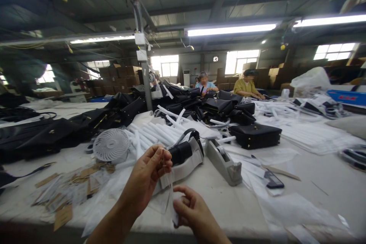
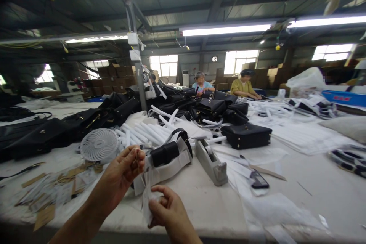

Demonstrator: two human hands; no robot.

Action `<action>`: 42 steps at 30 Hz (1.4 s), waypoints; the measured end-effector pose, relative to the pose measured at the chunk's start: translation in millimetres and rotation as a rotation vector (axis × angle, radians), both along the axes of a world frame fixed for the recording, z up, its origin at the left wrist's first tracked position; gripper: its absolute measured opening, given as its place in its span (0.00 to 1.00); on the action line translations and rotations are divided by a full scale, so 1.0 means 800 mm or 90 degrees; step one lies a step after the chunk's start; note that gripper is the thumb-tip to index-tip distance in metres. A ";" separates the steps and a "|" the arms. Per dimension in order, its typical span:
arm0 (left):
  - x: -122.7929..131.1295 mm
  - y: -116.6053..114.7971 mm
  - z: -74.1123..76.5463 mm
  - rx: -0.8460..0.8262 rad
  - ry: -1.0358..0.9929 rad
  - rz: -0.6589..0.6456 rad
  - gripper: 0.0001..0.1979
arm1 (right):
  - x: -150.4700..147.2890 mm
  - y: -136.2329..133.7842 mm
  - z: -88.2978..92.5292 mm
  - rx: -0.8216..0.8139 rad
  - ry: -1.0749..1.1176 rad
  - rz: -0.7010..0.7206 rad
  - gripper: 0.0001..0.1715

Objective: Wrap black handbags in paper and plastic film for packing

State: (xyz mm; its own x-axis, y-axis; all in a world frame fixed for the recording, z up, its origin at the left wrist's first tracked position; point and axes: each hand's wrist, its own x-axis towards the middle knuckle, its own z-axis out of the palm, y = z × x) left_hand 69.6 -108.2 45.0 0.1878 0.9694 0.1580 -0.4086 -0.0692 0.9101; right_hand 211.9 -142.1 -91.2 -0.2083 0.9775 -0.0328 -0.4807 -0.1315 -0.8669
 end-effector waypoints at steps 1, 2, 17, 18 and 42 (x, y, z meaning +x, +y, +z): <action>-0.001 0.000 0.000 0.009 0.027 -0.004 0.12 | 0.003 0.001 -0.005 0.043 -0.076 -0.054 0.34; -0.002 0.000 0.000 0.020 0.065 -0.008 0.12 | 0.008 0.001 -0.005 0.087 -0.151 -0.124 0.32; -0.028 0.014 -0.034 0.386 0.717 -0.068 0.09 | 0.013 0.026 0.064 0.153 -0.218 -0.048 0.28; -0.032 0.017 -0.036 0.387 0.722 -0.067 0.09 | 0.015 0.028 0.062 0.145 -0.233 -0.050 0.22; -0.102 0.206 -0.021 0.063 0.468 -0.401 0.16 | -0.058 0.164 0.088 0.277 -0.764 -0.284 0.14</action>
